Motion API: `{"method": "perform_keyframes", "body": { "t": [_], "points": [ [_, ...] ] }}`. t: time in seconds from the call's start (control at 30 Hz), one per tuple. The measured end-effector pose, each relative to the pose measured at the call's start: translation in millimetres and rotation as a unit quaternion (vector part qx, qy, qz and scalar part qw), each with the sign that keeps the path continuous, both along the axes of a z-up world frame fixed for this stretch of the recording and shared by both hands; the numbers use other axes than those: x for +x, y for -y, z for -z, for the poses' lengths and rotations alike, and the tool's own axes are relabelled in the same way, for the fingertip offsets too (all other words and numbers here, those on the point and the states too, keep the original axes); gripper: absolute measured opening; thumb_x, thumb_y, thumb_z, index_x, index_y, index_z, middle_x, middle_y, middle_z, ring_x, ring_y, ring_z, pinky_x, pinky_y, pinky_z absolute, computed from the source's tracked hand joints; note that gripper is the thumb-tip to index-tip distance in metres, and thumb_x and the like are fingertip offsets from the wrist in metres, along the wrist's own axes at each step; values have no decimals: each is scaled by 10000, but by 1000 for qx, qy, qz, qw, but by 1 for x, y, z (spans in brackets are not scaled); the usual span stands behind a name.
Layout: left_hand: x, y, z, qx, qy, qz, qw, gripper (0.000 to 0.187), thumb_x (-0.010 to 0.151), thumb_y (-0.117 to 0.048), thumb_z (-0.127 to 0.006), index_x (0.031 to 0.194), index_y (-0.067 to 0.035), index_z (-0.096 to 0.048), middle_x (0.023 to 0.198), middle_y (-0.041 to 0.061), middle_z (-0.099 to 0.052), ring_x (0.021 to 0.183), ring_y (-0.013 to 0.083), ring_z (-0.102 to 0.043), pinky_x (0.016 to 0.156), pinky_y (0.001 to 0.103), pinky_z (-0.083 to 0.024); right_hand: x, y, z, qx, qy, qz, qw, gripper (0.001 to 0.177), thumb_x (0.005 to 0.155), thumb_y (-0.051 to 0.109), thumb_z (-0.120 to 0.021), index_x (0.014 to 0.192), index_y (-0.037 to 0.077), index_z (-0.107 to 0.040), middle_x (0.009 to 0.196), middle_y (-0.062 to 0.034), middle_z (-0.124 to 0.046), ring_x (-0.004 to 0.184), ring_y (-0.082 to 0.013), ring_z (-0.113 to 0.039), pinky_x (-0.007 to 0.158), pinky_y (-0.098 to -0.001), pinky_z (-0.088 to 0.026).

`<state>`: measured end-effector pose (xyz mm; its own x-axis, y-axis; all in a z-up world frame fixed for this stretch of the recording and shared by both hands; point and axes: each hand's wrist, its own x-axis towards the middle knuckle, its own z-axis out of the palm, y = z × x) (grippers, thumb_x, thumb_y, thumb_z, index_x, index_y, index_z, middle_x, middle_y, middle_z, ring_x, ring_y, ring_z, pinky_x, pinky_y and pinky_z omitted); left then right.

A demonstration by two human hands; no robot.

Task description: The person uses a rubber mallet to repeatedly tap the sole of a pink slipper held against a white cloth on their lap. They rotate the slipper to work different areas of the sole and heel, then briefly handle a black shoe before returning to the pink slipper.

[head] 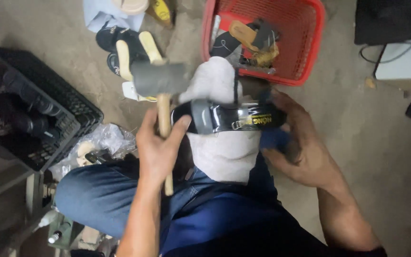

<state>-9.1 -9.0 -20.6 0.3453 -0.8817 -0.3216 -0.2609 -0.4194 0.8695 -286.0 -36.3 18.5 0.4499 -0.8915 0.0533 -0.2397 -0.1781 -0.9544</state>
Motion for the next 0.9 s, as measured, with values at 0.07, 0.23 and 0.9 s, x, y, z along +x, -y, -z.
{"method": "perform_keyframes", "body": {
  "t": [0.07, 0.23, 0.9],
  "points": [
    [-9, -19, 0, -21, -15, -47, 999, 338, 873, -212, -788, 1161, -79, -674, 920, -15, -649, 876, 99, -572, 864, 268, -497, -5, -3, -6, -67, -197, -31, 978, 695, 895, 252, -726, 1489, 112, -395, 1665, -179, -280, 1578, -373, -302, 1275, -500, -327],
    [-17, -40, 10, -4, -58, -92, 994, 443, 884, -213, -768, 1289, -76, -652, 932, -51, -603, 893, 64, -544, 900, 224, -479, 29, 4, 3, -210, -263, 6, 942, 553, 899, 261, -829, 1323, 47, -547, 1520, -212, -456, 1419, -419, -487, 1175, -512, -432],
    [-28, -44, 12, -42, -186, -143, 971, 325, 941, -117, -726, 888, -127, -406, 596, -12, -379, 393, 111, -499, 375, 240, -459, 25, 47, -28, -515, -445, -219, 700, 492, 921, 587, -612, 1165, 168, -697, 1364, -148, -670, 1240, -332, -612, 950, -441, -562]
  ]
}}
